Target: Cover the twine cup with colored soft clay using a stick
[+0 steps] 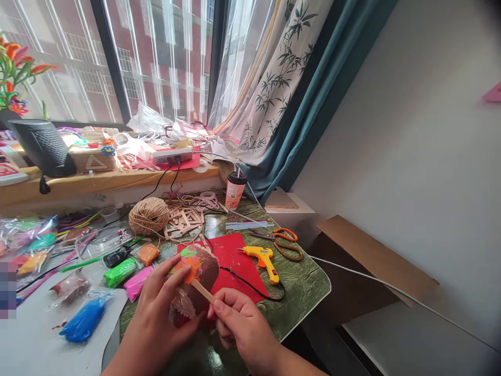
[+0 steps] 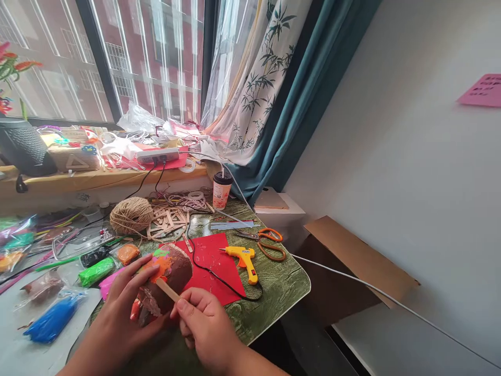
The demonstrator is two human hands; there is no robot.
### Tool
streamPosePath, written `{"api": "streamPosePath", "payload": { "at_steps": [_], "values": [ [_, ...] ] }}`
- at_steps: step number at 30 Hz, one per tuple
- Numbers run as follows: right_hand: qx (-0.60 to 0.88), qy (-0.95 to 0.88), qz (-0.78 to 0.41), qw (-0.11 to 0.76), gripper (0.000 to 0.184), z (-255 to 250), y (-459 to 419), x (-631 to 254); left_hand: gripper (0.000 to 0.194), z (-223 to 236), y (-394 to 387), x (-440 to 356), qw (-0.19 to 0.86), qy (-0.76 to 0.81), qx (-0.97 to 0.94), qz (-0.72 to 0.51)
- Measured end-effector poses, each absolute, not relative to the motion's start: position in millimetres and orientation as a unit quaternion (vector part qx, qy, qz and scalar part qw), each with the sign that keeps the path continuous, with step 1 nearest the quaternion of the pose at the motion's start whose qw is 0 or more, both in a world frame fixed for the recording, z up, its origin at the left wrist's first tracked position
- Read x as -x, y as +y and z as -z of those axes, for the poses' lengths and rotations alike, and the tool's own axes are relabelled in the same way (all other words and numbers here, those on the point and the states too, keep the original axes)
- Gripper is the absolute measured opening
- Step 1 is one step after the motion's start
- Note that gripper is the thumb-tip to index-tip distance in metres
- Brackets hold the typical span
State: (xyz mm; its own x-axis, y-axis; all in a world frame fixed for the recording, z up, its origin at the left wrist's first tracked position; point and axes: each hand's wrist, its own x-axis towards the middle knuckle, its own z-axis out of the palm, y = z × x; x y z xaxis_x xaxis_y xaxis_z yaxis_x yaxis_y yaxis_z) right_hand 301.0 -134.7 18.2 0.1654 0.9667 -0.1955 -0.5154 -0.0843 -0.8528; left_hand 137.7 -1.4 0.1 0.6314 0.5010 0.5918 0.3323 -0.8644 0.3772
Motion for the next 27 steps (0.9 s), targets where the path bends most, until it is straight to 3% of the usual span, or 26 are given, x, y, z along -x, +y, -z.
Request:
{"api": "streamPosePath", "payload": {
  "at_steps": [6,27],
  "values": [
    [0.458,-0.297,-0.558,0.625,0.063,-8.5,-127.4,-293.2,0.073,6.5,1.8,-130.9,0.11,0.222,-0.904,-0.349],
    [0.481,-0.295,-0.52,0.641,0.062,-14.9,-128.4,-299.2,0.071,9.8,1.3,-130.8,0.101,0.202,-0.898,-0.377]
  ]
}}
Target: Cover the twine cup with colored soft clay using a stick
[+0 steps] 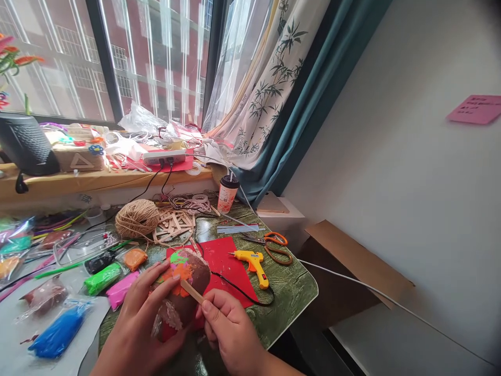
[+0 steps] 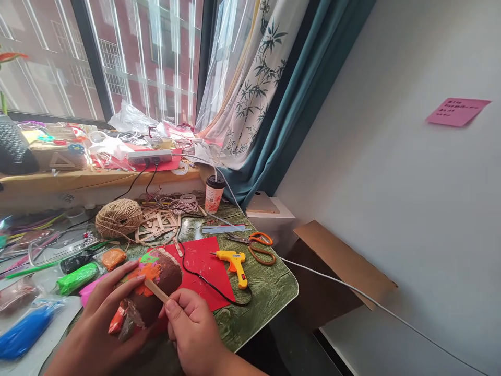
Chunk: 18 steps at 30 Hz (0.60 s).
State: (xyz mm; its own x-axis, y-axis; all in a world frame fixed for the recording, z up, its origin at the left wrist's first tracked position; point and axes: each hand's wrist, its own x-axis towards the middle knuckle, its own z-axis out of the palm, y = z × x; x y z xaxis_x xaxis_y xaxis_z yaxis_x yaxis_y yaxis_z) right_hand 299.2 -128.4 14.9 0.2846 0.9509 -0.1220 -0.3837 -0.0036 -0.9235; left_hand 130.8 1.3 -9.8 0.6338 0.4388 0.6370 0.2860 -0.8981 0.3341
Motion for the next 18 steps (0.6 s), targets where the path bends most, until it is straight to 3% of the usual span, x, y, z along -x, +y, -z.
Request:
{"api": "streamPosePath", "payload": {
  "at_steps": [10,18],
  "values": [
    [0.472,-0.225,-0.555,0.647,0.054,-12.9,-129.6,-305.0,0.071,7.9,2.4,-130.7,0.074,0.186,-0.902,-0.382],
    [0.493,-0.271,-0.5,0.658,0.063,-13.9,-128.9,-307.8,0.068,5.8,2.6,-130.9,0.068,0.168,-0.905,-0.385]
  ]
}}
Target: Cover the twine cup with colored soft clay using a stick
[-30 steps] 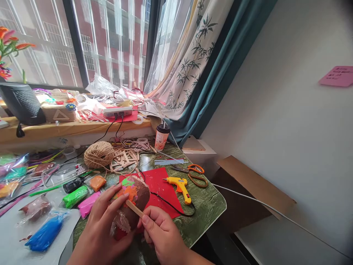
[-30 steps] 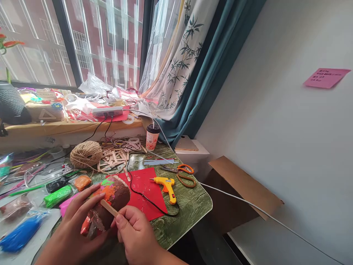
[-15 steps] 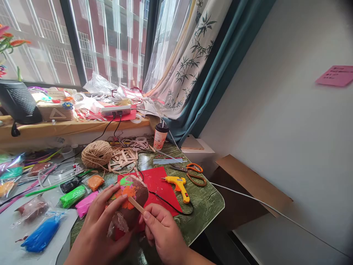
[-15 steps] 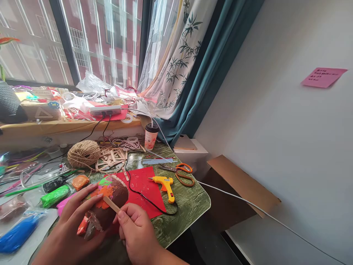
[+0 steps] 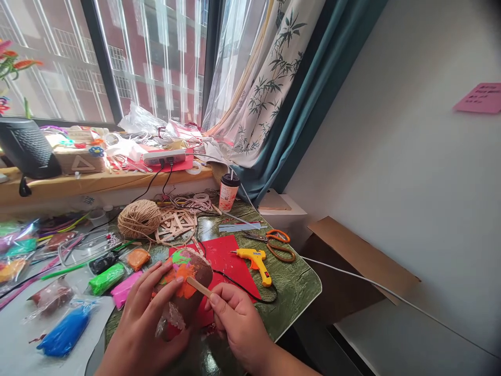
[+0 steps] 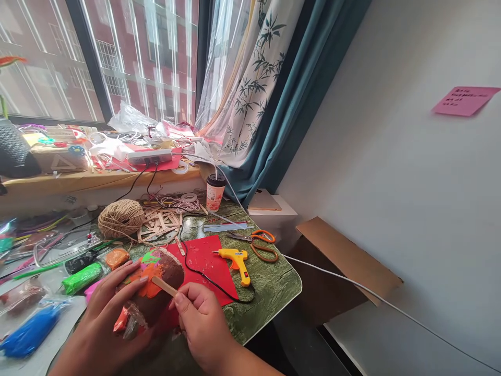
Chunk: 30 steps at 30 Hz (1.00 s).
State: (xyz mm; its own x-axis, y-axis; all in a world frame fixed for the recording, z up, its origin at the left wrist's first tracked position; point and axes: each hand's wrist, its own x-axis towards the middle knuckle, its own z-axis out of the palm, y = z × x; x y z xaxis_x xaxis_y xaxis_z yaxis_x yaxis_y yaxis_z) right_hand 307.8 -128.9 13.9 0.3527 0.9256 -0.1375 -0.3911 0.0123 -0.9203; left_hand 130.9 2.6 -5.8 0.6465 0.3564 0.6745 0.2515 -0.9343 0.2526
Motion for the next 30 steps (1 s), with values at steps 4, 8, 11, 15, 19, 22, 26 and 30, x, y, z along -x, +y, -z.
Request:
{"api": "streamPosePath", "payload": {
  "at_steps": [4,8,11,15,19,22,26,30],
  "values": [
    [0.492,-0.269,-0.514,0.649,0.06,-14.6,-128.8,-312.1,0.064,4.4,3.1,-129.6,0.052,0.156,-0.908,-0.386],
    [0.503,-0.275,-0.504,0.646,0.061,-16.4,-128.8,-315.1,0.06,2.3,1.0,-130.3,0.048,0.15,-0.909,-0.387],
    [0.516,-0.28,-0.493,0.642,0.063,-16.5,-128.1,-316.6,0.056,-0.5,-3.2,-132.5,0.069,0.163,-0.903,-0.392],
    [0.537,-0.287,-0.455,0.65,0.063,-16.3,-127.4,-318.9,0.054,-3.2,-7.7,-134.5,0.102,0.178,-0.895,-0.395],
    [0.479,-0.223,-0.583,0.617,0.049,-21.7,-128.8,-325.4,0.056,-2.6,-7.4,-134.3,0.106,0.17,-0.896,-0.396],
    [0.496,-0.241,-0.585,0.595,0.041,-29.0,-129.6,-336.1,0.056,-1.4,-7.2,-134.5,0.103,0.164,-0.897,-0.398],
    [0.543,-0.302,-0.538,0.57,0.038,-39.5,-129.4,-354.1,0.057,0.8,-7.4,-136.0,0.104,0.161,-0.895,-0.404],
    [0.575,-0.321,-0.533,0.531,0.034,-47.8,-130.3,-366.0,0.062,4.3,-3.8,-135.7,0.077,0.148,-0.903,-0.396]
  ]
}}
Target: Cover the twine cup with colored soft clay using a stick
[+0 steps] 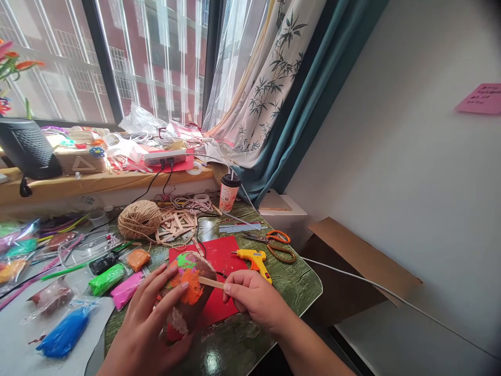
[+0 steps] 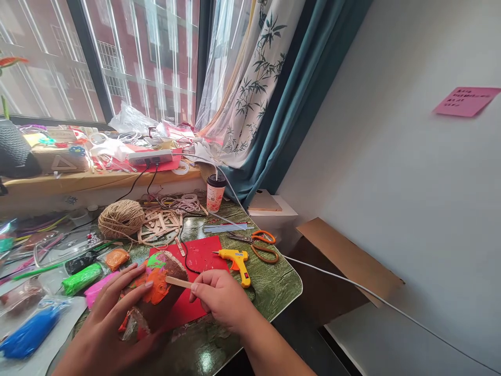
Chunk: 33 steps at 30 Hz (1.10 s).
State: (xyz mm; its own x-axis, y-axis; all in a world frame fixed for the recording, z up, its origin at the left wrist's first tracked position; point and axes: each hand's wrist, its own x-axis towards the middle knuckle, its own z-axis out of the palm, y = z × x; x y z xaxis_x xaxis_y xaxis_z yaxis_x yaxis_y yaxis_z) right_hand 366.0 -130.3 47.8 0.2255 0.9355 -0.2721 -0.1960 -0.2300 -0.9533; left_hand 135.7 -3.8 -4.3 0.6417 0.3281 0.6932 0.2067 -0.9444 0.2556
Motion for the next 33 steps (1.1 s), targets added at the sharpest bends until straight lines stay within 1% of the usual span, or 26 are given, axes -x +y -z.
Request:
{"api": "streamPosePath", "payload": {
  "at_steps": [3,8,11,15,17,21,23,29,33],
  "values": [
    [0.577,-0.3,-0.557,0.516,0.029,-47.3,-130.5,-369.2,0.064,5.4,-1.1,-134.5,0.056,0.136,-0.906,-0.396],
    [0.54,-0.282,-0.592,0.528,0.03,-32.2,-129.0,-366.7,0.061,2.9,-4.3,-135.4,0.099,0.162,-0.898,-0.398],
    [0.543,-0.318,-0.546,0.553,0.04,-25.3,-130.9,-362.3,0.062,2.8,-6.6,-136.1,0.114,0.178,-0.895,-0.392],
    [0.547,-0.319,-0.442,0.636,0.053,-28.3,-136.0,-356.6,0.066,5.6,-2.7,-134.2,0.125,0.225,-0.893,-0.369],
    [0.528,-0.299,-0.447,0.657,0.054,-32.6,-137.3,-353.0,0.069,7.3,1.7,-132.3,0.119,0.242,-0.896,-0.354],
    [0.487,-0.304,-0.538,0.617,0.053,-34.8,-134.9,-338.2,0.072,9.0,6.1,-129.8,0.12,0.246,-0.896,-0.349],
    [0.485,-0.314,-0.553,0.6,0.056,-31.6,-132.3,-328.8,0.071,8.6,4.3,-129.6,0.121,0.237,-0.897,-0.354],
    [0.515,-0.313,-0.512,0.612,0.063,-22.4,-128.3,-320.6,0.068,5.7,-3.9,-129.3,0.162,0.242,-0.887,-0.36],
    [0.535,-0.32,-0.49,0.609,0.062,-22.1,-129.5,-327.7,0.07,5.5,-2.4,-129.1,0.155,0.224,-0.892,-0.361]
  ]
}}
